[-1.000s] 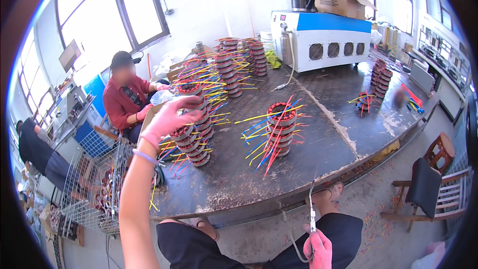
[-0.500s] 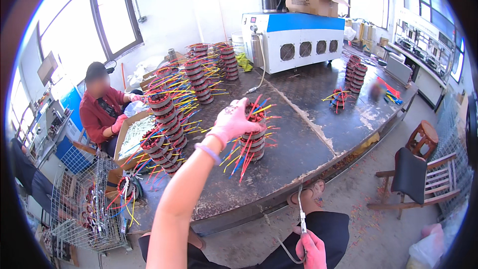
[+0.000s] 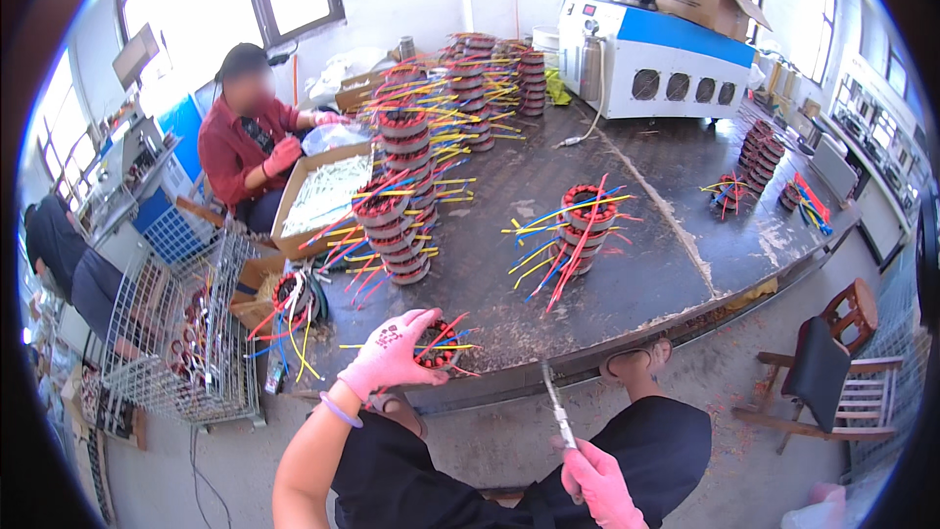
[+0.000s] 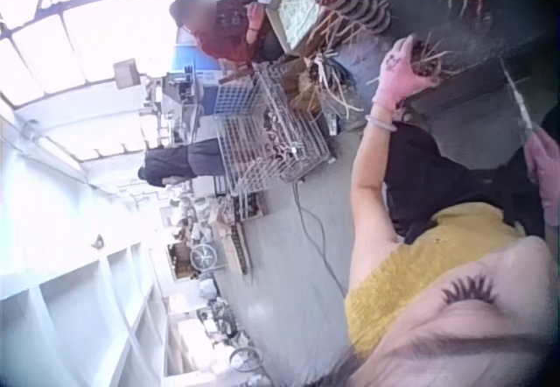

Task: The person uses a small lighter to heat and fuse the ends of various colored wires on a component.

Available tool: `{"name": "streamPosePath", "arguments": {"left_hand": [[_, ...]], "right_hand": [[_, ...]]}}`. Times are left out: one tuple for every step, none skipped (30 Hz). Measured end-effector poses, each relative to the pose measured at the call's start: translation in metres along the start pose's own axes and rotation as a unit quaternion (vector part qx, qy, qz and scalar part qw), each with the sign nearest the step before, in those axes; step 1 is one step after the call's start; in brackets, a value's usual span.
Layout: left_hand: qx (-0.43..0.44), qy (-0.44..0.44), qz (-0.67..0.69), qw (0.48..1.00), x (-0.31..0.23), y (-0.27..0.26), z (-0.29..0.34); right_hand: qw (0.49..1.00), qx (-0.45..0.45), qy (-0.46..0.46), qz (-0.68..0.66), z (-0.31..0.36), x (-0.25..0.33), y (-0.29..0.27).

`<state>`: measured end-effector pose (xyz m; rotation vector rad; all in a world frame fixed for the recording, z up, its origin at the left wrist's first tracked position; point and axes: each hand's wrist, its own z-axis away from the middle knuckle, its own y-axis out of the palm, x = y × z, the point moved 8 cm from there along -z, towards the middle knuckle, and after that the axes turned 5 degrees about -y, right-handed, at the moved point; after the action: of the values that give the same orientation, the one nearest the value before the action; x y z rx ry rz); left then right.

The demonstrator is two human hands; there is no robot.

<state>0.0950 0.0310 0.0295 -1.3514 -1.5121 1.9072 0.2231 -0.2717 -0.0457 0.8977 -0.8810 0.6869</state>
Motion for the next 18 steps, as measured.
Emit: {"name": "streamPosePath", "arguments": {"left_hand": [[0.008,-0.006,0.005,1.0,0.012,0.003,0.005],[0.005,0.001,-0.003,1.0,0.022,0.005,0.007],[0.002,0.007,-0.011,1.0,0.03,0.006,0.008],[-0.011,0.017,-0.022,1.0,0.034,0.006,0.01],[-0.02,0.03,-0.031,0.999,0.036,0.008,0.012],[-0.029,0.043,-0.04,0.998,0.038,0.009,0.014],[-0.039,0.04,-0.04,0.998,0.039,0.01,0.019],[-0.049,0.037,-0.039,0.997,0.04,0.008,0.019],[-0.059,0.033,-0.038,0.997,0.04,0.004,0.019],[-0.059,0.02,-0.043,0.997,0.041,0.004,0.02],[-0.047,0.014,-0.032,0.998,0.041,0.006,0.018],[-0.043,0.012,-0.033,0.998,0.041,0.008,0.017],[-0.038,0.011,-0.033,0.999,0.041,0.01,0.016],[-0.042,0.011,-0.041,0.998,0.041,0.008,0.016],[-0.039,0.005,-0.04,0.998,0.043,0.007,0.017],[-0.044,0.007,-0.039,0.998,0.044,0.009,0.018],[-0.049,0.012,-0.042,0.998,0.044,0.008,0.018],[-0.05,0.012,-0.04,0.998,0.043,0.006,0.019]], "right_hand": [[1.0,0.01,0.014,0.002,-0.001,-0.007,0.009],[1.0,0.021,0.022,0.006,-0.005,-0.011,0.016],[0.999,0.031,0.03,0.009,-0.008,-0.012,0.023],[0.997,0.034,0.06,0.046,-0.006,-0.012,0.026],[0.996,0.04,0.064,0.053,-0.008,-0.015,0.028],[0.995,0.046,0.069,0.06,-0.011,-0.019,0.031],[0.993,0.056,0.083,0.063,-0.01,-0.024,0.036],[0.992,0.059,0.091,0.07,-0.011,-0.026,0.039],[0.99,0.05,0.096,0.085,-0.013,-0.025,0.041],[0.989,0.042,0.106,0.099,-0.014,-0.024,0.043],[0.986,0.031,0.115,0.114,-0.015,-0.025,0.043],[0.988,0.022,0.106,0.106,-0.017,-0.027,0.043],[0.987,0.019,0.113,0.111,-0.017,-0.031,0.042],[0.987,0.02,0.117,0.112,-0.019,-0.035,0.045],[0.986,0.02,0.12,0.113,-0.02,-0.037,0.046],[0.986,0.028,0.124,0.109,-0.02,-0.038,0.048],[0.986,0.031,0.124,0.11,-0.02,-0.04,0.049],[0.985,0.033,0.125,0.111,-0.02,-0.041,0.05]]}}
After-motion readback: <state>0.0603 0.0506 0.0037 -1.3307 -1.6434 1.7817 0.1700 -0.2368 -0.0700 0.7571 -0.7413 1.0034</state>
